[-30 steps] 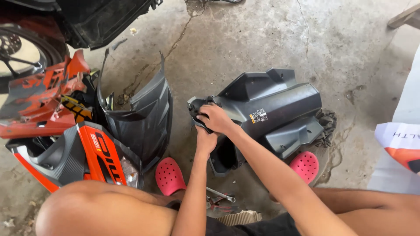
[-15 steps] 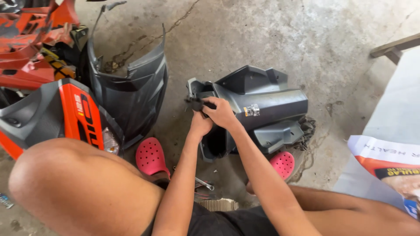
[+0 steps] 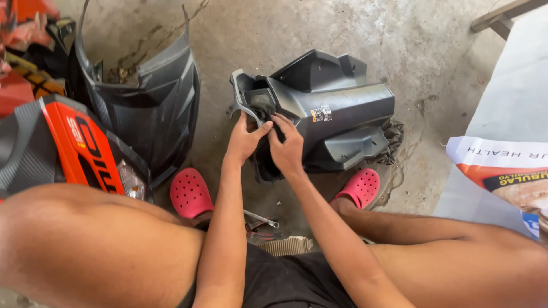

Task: Inspecting and preparing a motorcycle fairing component for assembly

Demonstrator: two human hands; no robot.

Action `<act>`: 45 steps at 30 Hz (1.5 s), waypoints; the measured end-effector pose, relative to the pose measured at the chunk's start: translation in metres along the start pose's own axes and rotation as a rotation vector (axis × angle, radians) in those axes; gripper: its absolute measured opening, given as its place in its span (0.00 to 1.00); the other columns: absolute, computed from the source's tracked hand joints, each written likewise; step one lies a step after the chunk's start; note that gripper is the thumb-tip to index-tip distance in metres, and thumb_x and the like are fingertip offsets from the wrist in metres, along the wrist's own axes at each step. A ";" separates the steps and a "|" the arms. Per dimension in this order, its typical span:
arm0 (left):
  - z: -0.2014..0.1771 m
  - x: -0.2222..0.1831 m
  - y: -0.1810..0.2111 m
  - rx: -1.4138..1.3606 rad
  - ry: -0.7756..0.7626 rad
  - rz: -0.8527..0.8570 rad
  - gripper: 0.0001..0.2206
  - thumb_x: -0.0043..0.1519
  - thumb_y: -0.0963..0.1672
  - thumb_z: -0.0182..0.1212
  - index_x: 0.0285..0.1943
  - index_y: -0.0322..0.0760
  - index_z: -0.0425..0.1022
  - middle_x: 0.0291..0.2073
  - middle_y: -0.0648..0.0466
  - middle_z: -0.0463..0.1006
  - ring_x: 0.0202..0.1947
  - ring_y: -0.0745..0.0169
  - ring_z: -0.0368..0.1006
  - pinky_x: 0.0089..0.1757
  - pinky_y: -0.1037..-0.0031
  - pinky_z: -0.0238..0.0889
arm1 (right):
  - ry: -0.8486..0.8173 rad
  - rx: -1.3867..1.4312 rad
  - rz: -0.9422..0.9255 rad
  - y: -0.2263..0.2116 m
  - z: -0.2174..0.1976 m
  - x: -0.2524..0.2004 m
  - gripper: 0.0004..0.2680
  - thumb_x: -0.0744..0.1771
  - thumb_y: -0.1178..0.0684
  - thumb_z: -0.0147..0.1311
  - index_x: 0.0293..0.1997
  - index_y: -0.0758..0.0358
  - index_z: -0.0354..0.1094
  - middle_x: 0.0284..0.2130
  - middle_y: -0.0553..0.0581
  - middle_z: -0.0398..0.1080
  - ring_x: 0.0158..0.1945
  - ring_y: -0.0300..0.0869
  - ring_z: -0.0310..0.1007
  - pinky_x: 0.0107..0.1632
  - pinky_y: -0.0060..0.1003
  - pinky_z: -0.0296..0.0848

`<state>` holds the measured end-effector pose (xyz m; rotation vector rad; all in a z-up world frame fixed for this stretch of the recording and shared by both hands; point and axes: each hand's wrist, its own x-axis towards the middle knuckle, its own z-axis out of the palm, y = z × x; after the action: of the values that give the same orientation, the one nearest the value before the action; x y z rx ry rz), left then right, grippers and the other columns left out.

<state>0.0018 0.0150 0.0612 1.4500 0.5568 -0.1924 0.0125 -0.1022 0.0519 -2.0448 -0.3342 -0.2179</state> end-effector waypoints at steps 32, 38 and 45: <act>0.000 0.028 -0.081 -0.206 0.273 0.193 0.12 0.71 0.47 0.55 0.57 0.42 0.81 0.48 0.53 0.83 0.51 0.66 0.75 0.57 0.65 0.67 | -0.376 -0.045 0.264 0.064 0.032 -0.088 0.20 0.72 0.45 0.38 0.71 0.67 0.49 0.61 0.72 0.57 0.67 0.62 0.57 0.69 0.54 0.57; -0.007 0.050 -0.111 -0.148 0.338 0.226 0.10 0.69 0.48 0.59 0.51 0.46 0.84 0.41 0.55 0.85 0.46 0.69 0.78 0.54 0.70 0.70 | -0.547 0.058 0.497 -0.001 0.007 -0.064 0.26 0.73 0.42 0.30 0.75 0.75 0.44 0.73 0.78 0.45 0.77 0.62 0.41 0.77 0.52 0.40; 0.005 0.027 -0.073 -0.241 0.371 0.230 0.09 0.69 0.47 0.60 0.48 0.43 0.85 0.39 0.53 0.85 0.43 0.71 0.76 0.51 0.71 0.72 | -0.810 0.030 0.746 0.063 0.023 -0.040 0.33 0.70 0.27 0.22 0.70 0.69 0.55 0.67 0.75 0.58 0.73 0.61 0.55 0.73 0.58 0.52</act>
<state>-0.0065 0.0062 -0.0164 1.3064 0.6808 0.3228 -0.0041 -0.1165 -0.0233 -2.0010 -0.0329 1.0781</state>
